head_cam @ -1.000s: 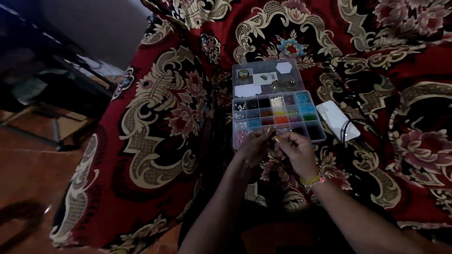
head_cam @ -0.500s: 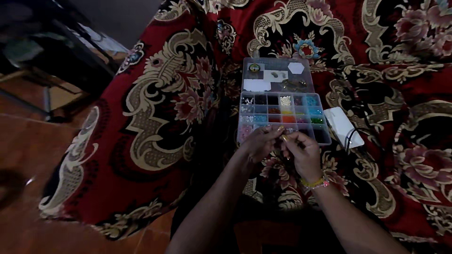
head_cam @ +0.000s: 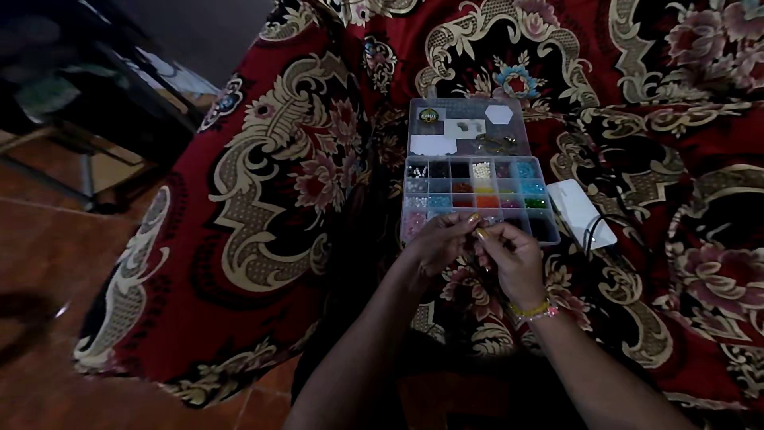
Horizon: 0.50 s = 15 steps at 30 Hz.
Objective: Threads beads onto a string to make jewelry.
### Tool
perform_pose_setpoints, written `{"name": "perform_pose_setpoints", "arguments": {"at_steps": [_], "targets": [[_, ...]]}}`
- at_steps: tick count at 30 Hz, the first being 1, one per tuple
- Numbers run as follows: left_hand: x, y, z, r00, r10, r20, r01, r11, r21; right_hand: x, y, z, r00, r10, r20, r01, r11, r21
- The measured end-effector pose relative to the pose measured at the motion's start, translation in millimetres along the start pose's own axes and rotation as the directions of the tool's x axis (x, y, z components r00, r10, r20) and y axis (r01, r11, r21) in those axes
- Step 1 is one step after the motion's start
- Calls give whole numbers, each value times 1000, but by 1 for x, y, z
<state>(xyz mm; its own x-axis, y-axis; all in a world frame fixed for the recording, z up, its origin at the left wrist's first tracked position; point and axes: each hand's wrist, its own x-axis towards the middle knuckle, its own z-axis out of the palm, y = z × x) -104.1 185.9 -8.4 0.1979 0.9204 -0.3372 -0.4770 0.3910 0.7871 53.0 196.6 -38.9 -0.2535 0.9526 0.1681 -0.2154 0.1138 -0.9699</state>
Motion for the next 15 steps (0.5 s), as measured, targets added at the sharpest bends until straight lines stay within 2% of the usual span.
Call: {"name": "perform_pose_setpoints", "arguments": {"at_steps": [12,15], "targets": [[-2,5,-1,998,57,-11,-56,995,84,1,0,1,1000,3,0,-3,1000,27],[-3,6,-1,992,118,-40,-110,982,155,1,0,2,1000,12,4,-12,1000,-7]]}}
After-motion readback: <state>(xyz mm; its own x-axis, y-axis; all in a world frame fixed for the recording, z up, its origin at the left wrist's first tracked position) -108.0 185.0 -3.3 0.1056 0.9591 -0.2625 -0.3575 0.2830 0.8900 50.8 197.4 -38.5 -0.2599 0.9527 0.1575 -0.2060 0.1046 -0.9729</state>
